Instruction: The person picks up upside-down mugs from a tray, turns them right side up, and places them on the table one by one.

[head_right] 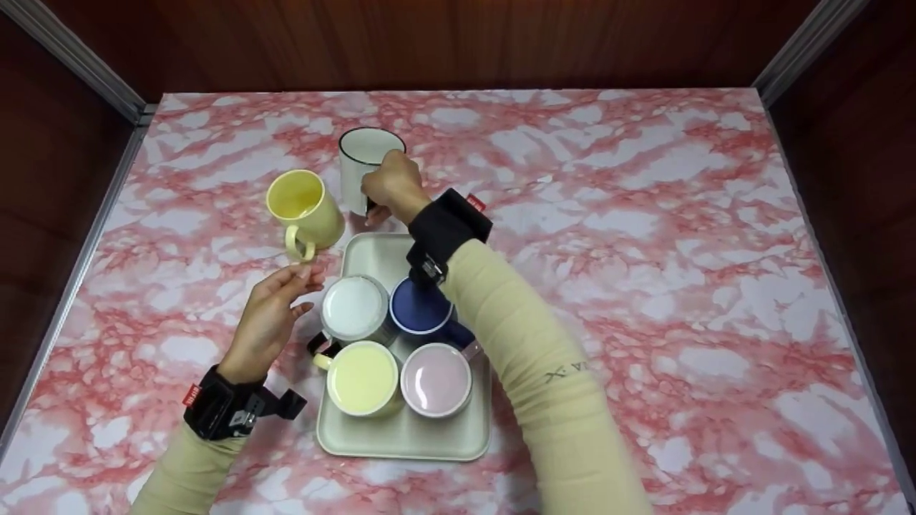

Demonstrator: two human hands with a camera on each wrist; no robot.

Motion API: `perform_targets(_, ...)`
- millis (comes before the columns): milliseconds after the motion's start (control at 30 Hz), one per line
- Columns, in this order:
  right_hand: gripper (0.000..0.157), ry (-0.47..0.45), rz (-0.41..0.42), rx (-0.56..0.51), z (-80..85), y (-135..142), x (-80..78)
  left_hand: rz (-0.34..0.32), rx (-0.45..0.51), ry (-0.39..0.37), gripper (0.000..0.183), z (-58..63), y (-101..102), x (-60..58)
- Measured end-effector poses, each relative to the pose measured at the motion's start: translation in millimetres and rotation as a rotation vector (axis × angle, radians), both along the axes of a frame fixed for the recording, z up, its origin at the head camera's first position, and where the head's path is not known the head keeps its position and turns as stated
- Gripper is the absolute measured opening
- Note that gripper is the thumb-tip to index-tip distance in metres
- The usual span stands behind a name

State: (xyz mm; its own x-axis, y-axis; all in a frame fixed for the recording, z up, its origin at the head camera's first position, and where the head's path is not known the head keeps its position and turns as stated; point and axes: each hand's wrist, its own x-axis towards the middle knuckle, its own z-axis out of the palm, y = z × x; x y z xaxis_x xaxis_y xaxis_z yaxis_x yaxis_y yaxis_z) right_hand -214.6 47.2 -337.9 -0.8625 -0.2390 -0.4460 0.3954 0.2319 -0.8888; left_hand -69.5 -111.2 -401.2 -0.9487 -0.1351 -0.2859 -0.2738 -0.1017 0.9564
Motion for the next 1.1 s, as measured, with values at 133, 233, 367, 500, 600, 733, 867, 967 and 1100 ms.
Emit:
perform_targets(133,0.041,-0.014,-0.001,0.049,-2.3,-8,-5.7,0.003,0.016,-0.008,0.028,0.7,-1,0.6)
perform_targets(233,0.043,-0.015,-0.006,0.077,-6.0,-11,-7.8,0.003,0.034,-0.013,0.030,-2.4,-2,1.3)
perform_targets(367,0.044,-0.023,-0.015,0.117,-10.5,-15,-9.1,0.004,0.040,-0.014,0.029,-5.3,-2,1.6)
perform_targets(500,0.047,-0.026,-0.010,0.144,-13.5,-19,-10.2,0.011,0.044,-0.014,0.027,-6.4,-3,1.1)
perform_targets(600,0.044,-0.036,0.012,0.136,-14.6,-21,-10.1,0.016,0.048,-0.014,0.028,-7.1,-3,0.5)
perform_targets(733,0.040,-0.056,0.058,0.103,-14.9,-22,-7.9,0.018,0.049,-0.008,0.028,-8.3,-4,0.2)
perform_targets(867,0.034,-0.068,0.111,0.065,-16.1,-23,-5.7,0.020,0.051,0.000,0.027,-10.1,-4,0.1)
perform_targets(967,0.025,-0.084,0.148,0.054,-17.0,-23,-4.1,0.022,0.047,-0.001,0.026,-11.1,-4,0.5)
perform_targets(1100,0.013,-0.108,0.181,0.052,-18.2,-24,-3.1,0.022,0.041,-0.009,0.025,-11.0,-5,1.4)
